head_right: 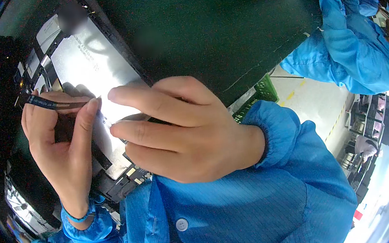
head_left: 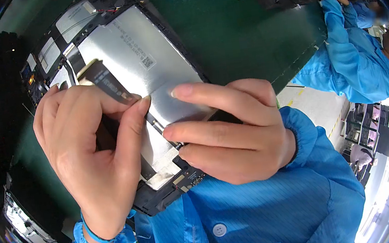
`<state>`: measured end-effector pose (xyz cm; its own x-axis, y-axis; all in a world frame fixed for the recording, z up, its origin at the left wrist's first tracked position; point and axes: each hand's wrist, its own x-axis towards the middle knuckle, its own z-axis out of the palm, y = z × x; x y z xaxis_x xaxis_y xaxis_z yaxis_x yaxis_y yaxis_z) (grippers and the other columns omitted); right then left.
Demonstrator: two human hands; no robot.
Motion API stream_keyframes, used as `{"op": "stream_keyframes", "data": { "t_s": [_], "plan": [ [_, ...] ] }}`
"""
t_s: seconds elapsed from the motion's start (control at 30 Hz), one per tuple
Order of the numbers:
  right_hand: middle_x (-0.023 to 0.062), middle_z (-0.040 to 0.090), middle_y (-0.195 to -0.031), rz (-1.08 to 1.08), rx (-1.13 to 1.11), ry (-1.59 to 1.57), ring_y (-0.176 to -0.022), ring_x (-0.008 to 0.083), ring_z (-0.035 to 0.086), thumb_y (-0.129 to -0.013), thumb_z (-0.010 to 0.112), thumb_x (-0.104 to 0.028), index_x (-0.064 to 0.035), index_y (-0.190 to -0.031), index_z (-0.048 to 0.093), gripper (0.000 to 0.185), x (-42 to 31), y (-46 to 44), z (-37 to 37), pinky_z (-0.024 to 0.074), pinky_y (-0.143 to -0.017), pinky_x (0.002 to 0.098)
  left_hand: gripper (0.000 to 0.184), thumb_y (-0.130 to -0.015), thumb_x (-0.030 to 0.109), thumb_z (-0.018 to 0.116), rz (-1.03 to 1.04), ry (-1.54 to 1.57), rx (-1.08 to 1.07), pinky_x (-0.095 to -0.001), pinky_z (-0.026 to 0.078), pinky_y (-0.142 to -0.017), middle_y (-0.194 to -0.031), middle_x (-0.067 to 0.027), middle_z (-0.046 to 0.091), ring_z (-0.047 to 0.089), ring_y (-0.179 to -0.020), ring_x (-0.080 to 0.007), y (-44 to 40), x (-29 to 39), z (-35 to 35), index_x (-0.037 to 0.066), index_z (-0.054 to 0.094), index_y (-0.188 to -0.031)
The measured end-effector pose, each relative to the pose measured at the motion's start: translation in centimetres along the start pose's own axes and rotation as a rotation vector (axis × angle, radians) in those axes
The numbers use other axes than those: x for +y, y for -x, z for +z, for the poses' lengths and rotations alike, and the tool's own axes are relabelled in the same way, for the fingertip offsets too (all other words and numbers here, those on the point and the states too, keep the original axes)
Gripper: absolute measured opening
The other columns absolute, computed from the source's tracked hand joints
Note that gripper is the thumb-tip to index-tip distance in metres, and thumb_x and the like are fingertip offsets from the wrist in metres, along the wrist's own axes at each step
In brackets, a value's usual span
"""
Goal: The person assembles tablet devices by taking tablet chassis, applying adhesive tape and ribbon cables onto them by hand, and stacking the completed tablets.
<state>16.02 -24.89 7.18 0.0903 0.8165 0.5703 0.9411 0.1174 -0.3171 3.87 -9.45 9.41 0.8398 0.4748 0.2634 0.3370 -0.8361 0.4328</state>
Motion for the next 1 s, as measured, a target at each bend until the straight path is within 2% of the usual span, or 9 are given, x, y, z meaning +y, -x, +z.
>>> {"op": "stream_keyframes", "data": {
  "t_s": [0.2,0.4,0.53,0.6,0.7,0.77,0.8,0.93,1.0],
  "plan": [
    [-0.0031,0.074,-0.092,-0.11,-0.049,0.085,-0.099,0.0245,0.069,-0.077,0.064,-0.015,-0.0137,-0.072,0.061,0.006,-0.4,0.0,-0.4,0.038,-0.072,0.0291,0.017,-0.072,0.01,0.078,-0.017,0.051,0.017,-0.0333,0.037,-0.083,-0.077,-0.0051,0.06,0.052,-0.082,-0.0227,0.0,0.0,0.1,0.003,0.064,-0.075],
    [-0.0002,0.071,-0.104,0.011,-0.221,0.114,-0.108,0.0286,0.064,-0.078,0.065,-0.024,-0.0101,-0.091,0.062,0.02,-1.4,-0.4,-1.1,0.0398,-0.09,0.0405,0.016,-0.073,0.009,0.077,0.002,0.054,0.023,-0.0336,0.038,-0.088,-0.078,-0.0063,0.059,0.053,-0.083,-0.0215,0.1,-0.2,0.0,0.003,0.064,-0.081],
    [0.0056,0.063,-0.121,0.04,-0.315,-0.022,-0.126,0.032,0.051,-0.076,0.066,-0.019,-0.0064,-0.109,0.06,0.036,0.3,-2.8,-1.1,0.0357,-0.101,0.0456,0.023,-0.083,0.007,0.07,-0.097,0.229,0.206,-0.0347,0.035,-0.101,-0.099,-0.0095,0.063,0.057,-0.098,-0.0229,0.8,-0.2,0.5,0.001,0.064,-0.104],
    [0.01,0.055,-0.136,-0.003,-0.354,-0.073,-0.134,0.0312,0.043,-0.08,0.066,-0.016,-0.0036,-0.123,0.055,0.046,1.7,-3.8,-0.9,0.0326,-0.107,0.0443,0.045,-0.09,0.005,0.059,-0.15,0.356,0.401,-0.0371,0.026,-0.112,-0.136,-0.0157,0.05,0.046,-0.127,-0.0259,2.0,-0.4,0.7,-0.003,0.048,-0.133],
    [0.0203,0.039,-0.145,0.341,-0.023,-0.519,-0.134,0.035,0.039,-0.087,0.06,-0.012,0.0075,-0.137,0.039,0.057,4.6,-1.9,1.2,0.0306,-0.11,0.0422,0.054,-0.098,0.016,0.049,-0.367,0.62,0.566,-0.0386,0.018,-0.117,-0.152,-0.0185,0.034,0.029,-0.142,-0.0275,5.8,-1.8,1.7,-0.003,0.033,-0.146],
    [0.0195,0.032,-0.15,0.6,-0.073,-0.904,-0.139,0.0308,0.032,-0.091,0.056,-0.01,0.0057,-0.146,0.021,0.067,4.3,-1.3,1.7,0.0249,-0.113,0.0384,0.057,-0.103,0.023,0.04,-0.646,0.727,0.294,-0.0376,0.012,-0.118,-0.157,-0.0181,0.023,0.019,-0.146,-0.0275,8.1,-1.9,1.1,-0.004,0.022,-0.15],
    [0.0191,0.028,-0.153,0.734,-0.113,-1.095,-0.142,0.0287,0.028,-0.092,0.054,-0.009,0.0047,-0.151,0.013,0.073,3.8,-1.0,1.7,0.022,-0.115,0.0365,0.058,-0.103,0.026,0.037,-0.577,0.735,0.285,-0.0365,0.012,-0.118,-0.158,-0.0181,0.02,0.017,-0.146,-0.0275,8.7,-1.8,1.7,-0.004,0.021,-0.15],
    [0.0176,0.021,-0.156,0.736,-0.119,-1.178,-0.144,0.0233,0.023,-0.092,0.054,-0.009,0.0042,-0.152,0.009,0.076,2.5,-1.0,1.7,0.018,-0.116,0.0339,0.061,-0.104,0.026,0.037,-0.568,1.225,0.105,-0.0318,0.021,-0.114,-0.15,-0.0171,0.031,0.028,-0.139,-0.0236,7.2,-0.1,0.5,-0.004,0.014,-0.151],
    [0.0175,0.023,-0.156,0.743,-0.043,-1.196,-0.143,0.0229,0.024,-0.091,0.056,-0.008,0.0045,-0.152,0.01,0.077,2.3,-0.3,1.8,0.0182,-0.116,0.0338,0.062,-0.102,0.025,0.044,-0.658,1.168,0.171,-0.0332,0.026,-0.112,-0.147,-0.0166,0.036,0.036,-0.134,-0.0233,7.3,0.8,0.3,-0.003,0.018,-0.151]
  ]
}}
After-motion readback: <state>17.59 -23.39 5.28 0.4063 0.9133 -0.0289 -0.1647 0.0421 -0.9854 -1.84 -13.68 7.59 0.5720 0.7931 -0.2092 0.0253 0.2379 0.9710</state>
